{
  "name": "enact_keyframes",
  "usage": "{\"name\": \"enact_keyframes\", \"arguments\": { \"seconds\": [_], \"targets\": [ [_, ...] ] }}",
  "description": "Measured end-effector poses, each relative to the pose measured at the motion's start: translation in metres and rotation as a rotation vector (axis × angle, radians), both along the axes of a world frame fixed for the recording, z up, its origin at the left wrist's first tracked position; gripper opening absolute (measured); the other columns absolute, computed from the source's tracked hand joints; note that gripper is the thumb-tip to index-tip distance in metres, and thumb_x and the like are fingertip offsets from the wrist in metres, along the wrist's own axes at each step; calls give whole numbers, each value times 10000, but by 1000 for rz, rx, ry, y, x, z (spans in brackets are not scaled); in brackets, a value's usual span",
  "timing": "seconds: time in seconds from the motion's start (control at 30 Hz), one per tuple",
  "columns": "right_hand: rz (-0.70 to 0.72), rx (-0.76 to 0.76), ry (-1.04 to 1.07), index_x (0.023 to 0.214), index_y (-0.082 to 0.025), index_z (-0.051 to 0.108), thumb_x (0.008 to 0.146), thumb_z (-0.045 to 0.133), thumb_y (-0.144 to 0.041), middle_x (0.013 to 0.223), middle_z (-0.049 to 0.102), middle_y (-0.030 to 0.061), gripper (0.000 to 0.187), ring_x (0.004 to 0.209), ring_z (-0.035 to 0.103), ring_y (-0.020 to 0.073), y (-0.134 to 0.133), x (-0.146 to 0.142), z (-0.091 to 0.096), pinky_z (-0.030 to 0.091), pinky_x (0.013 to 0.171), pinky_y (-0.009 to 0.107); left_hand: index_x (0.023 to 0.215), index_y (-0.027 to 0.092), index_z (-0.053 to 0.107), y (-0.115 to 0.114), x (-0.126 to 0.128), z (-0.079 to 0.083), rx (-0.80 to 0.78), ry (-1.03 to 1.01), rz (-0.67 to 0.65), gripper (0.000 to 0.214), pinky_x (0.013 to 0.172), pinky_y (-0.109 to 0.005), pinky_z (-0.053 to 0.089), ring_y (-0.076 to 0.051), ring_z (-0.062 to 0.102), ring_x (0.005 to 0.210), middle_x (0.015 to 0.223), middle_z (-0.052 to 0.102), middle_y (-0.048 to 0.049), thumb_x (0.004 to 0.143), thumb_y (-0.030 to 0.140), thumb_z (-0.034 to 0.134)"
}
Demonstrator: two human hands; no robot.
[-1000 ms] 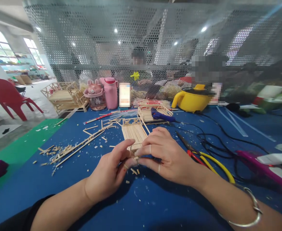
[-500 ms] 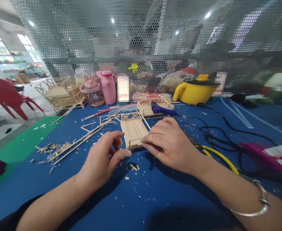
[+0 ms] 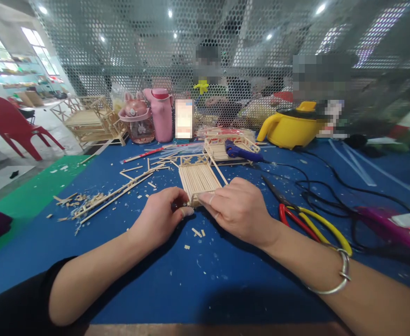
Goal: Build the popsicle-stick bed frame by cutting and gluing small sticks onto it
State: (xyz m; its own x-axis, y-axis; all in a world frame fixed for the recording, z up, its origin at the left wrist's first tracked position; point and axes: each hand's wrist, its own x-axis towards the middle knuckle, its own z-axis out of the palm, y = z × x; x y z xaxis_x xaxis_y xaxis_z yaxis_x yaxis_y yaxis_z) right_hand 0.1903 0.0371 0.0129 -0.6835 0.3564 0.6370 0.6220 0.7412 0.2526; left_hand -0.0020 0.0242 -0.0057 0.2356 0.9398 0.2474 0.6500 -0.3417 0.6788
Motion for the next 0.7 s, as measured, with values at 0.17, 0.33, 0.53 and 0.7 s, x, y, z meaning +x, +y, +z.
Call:
{"name": "enact_keyframes", "arguments": {
  "seconds": [0.17, 0.33, 0.53, 0.7],
  "targets": [
    [-13, -19, -12, 864, -176, 686, 856, 495, -149, 688, 715, 0, 193, 615, 603, 119, -2, -3, -4, 263, 563, 290, 849, 185, 562, 1, -1, -1, -1, -59, -4, 98, 616, -228, 452, -114, 569, 668, 753, 633, 23, 762, 157, 596],
    [-19, -44, 18, 898, -181, 691, 855, 515, -161, 710, 729, -3, 182, 649, 643, 130, -4, -4, -7, 305, 574, 280, 892, 187, 568, 1, -2, -2, 2, -65, -35, 153, 626, -226, 453, -111, 568, 676, 771, 637, 22, 754, 125, 591],
    [-37, -112, 68, 926, -197, 689, 855, 497, -155, 809, 749, 1, 208, 689, 662, 134, -3, -4, -10, 347, 610, 268, 872, 180, 585, 2, -2, -3, 13, -51, -44, 134, 625, -240, 456, -121, 560, 680, 770, 632, 12, 751, 125, 580],
    [-50, -78, 50, 926, -192, 689, 855, 487, -154, 776, 744, 2, 217, 666, 650, 140, -4, -6, -9, 334, 599, 278, 794, 182, 611, 4, -2, -3, 41, -5, -33, 75, 621, -251, 447, -129, 559, 666, 742, 638, 7, 749, 133, 578]
  ]
}}
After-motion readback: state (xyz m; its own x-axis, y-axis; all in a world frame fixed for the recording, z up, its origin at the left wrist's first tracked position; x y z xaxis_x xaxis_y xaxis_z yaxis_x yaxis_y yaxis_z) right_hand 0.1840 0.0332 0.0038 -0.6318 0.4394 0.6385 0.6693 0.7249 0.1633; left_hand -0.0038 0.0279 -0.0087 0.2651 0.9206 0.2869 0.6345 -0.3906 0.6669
